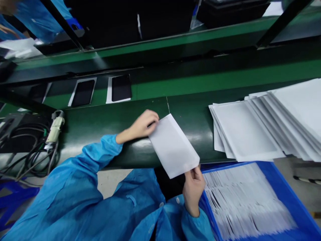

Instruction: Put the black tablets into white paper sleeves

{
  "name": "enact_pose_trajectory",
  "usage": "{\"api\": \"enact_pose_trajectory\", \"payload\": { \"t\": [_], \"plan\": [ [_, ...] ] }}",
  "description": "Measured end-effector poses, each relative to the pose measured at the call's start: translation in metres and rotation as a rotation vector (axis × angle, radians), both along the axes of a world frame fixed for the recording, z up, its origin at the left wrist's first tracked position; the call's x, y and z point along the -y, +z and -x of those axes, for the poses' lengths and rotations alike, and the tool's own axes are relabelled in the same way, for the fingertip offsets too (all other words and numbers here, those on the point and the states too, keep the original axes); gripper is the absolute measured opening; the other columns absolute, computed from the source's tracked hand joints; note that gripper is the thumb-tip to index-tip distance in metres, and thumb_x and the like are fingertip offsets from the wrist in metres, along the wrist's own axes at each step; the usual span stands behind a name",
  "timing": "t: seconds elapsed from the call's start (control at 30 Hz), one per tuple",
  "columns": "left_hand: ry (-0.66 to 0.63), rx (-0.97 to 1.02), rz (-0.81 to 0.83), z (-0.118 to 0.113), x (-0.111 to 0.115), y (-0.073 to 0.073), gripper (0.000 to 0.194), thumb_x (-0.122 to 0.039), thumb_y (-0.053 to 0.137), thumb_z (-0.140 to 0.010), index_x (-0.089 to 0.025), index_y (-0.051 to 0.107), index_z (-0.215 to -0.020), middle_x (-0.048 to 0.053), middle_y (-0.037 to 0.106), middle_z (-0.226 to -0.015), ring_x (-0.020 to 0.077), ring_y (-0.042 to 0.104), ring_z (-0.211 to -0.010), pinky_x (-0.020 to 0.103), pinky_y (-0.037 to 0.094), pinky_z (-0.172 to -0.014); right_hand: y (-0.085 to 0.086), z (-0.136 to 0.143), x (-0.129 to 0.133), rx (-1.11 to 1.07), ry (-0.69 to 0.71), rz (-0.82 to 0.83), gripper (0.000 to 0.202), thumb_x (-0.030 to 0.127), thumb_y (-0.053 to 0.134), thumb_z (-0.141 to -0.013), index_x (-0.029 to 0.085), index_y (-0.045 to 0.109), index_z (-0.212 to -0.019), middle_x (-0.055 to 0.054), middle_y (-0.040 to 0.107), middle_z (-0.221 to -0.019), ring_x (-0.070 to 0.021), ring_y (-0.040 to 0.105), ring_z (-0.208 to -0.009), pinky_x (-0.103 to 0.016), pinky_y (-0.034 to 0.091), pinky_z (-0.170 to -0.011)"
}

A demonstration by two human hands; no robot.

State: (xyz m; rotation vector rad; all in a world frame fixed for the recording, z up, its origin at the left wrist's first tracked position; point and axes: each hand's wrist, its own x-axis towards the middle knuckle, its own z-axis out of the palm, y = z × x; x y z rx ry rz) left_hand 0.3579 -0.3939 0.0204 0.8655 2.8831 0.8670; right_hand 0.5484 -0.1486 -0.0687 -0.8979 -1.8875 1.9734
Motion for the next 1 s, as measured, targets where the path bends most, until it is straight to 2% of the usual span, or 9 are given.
{"api": "enact_pose_trajectory", "payload": {
  "t": [0.1, 0.17, 0.3, 0.4, 0.47, 0.63, 0.77, 0.9, 1.0],
  "plan": [
    [0.305, -0.073, 0.050, 0.056, 0.056, -0.001, 0.027, 0.002, 0.048, -0.087, -0.017, 0.061, -0.100, 0.016, 0.066, -0.121, 0.0279, 0.056, -0.126, 0.050, 0.043, -0.116, -0.005, 0.002, -0.016, -0.008, -0.123, -0.015, 0.052, 0.048, 0.094, -0.070, 0.015, 0.081, -0.107, -0.007, 0.082, -0.098, -0.0242, 0.074, -0.096, -0.037, 0.062, -0.092],
    [0.545, -0.080, 0.089, 0.078, 0.096, -0.004, 0.026, 0.002, 0.052, -0.084, -0.016, 0.060, -0.100, 0.016, 0.063, -0.121, 0.0307, 0.054, -0.125, 0.055, 0.041, -0.115, -0.009, 0.003, -0.024, -0.023, -0.195, -0.025, 0.048, 0.046, 0.094, -0.070, 0.015, 0.081, -0.104, -0.005, 0.081, -0.094, -0.0196, 0.073, -0.086, -0.033, 0.062, -0.086],
    [0.821, 0.068, 0.143, 0.086, 0.152, -0.008, 0.014, -0.011, 0.062, -0.088, -0.018, 0.062, -0.099, 0.012, 0.059, -0.124, 0.0338, 0.045, -0.129, 0.061, 0.036, -0.117, -0.012, 0.009, -0.029, -0.104, -0.276, 0.002, 0.045, 0.040, 0.093, -0.068, 0.016, 0.078, -0.103, -0.005, 0.081, -0.099, -0.0191, 0.074, -0.089, -0.031, 0.061, -0.084],
    [0.914, 0.109, 0.152, 0.084, 0.171, -0.008, 0.010, -0.018, 0.065, -0.089, -0.019, 0.063, -0.099, 0.010, 0.055, -0.126, 0.0358, 0.040, -0.131, 0.070, 0.029, -0.119, -0.004, 0.019, -0.027, -0.154, -0.296, 0.018, 0.046, 0.036, 0.091, -0.065, 0.019, 0.076, -0.105, -0.006, 0.081, -0.108, -0.0210, 0.074, -0.096, -0.033, 0.062, -0.087],
    [0.968, 0.091, 0.144, 0.086, 0.178, -0.010, 0.011, -0.019, 0.066, -0.087, -0.019, 0.062, -0.097, 0.008, 0.053, -0.122, 0.0342, 0.044, -0.125, 0.070, 0.032, -0.117, 0.005, 0.029, -0.031, -0.162, -0.304, 0.014, 0.048, 0.034, 0.090, -0.064, 0.019, 0.075, -0.108, -0.007, 0.080, -0.112, -0.0208, 0.074, -0.095, -0.032, 0.062, -0.084],
    [0.867, -0.005, 0.114, 0.094, 0.183, -0.014, 0.013, -0.013, 0.062, -0.080, -0.020, 0.064, -0.091, 0.004, 0.057, -0.101, 0.0262, 0.056, -0.108, 0.052, 0.046, -0.116, 0.034, 0.059, -0.078, -0.277, -0.377, -0.061, 0.051, 0.031, 0.089, -0.064, 0.018, 0.074, -0.111, -0.009, 0.079, -0.114, -0.0228, 0.075, -0.098, -0.038, 0.065, -0.086],
    [0.802, -0.004, 0.131, 0.089, 0.182, -0.011, 0.020, -0.016, 0.060, -0.081, -0.018, 0.071, -0.097, 0.009, 0.066, -0.109, 0.0270, 0.065, -0.106, 0.045, 0.053, -0.110, 0.051, 0.082, -0.134, -0.408, -0.503, -0.075, 0.044, 0.028, 0.089, -0.060, 0.019, 0.075, -0.100, -0.007, 0.081, -0.109, -0.0279, 0.077, -0.106, -0.046, 0.063, -0.099],
    [0.658, 0.045, 0.184, 0.088, 0.187, -0.009, 0.028, -0.022, 0.061, -0.084, -0.017, 0.075, -0.108, 0.012, 0.071, -0.123, 0.0268, 0.068, -0.111, 0.040, 0.054, -0.108, 0.046, 0.102, -0.177, -0.444, -0.476, -0.099, 0.031, 0.030, 0.089, -0.058, 0.024, 0.069, -0.080, -0.012, 0.079, -0.103, -0.0356, 0.075, -0.117, -0.051, 0.061, -0.101],
    [0.522, 0.085, 0.281, 0.093, 0.192, -0.004, 0.031, -0.025, 0.062, -0.087, -0.017, 0.076, -0.113, 0.014, 0.073, -0.127, 0.0278, 0.069, -0.110, 0.041, 0.053, -0.107, 0.028, 0.106, -0.188, -0.425, -0.553, -0.104, 0.035, 0.033, 0.091, -0.053, 0.025, 0.069, -0.080, -0.012, 0.073, -0.087, -0.0391, 0.076, -0.106, -0.062, 0.059, -0.097]
  ]
}}
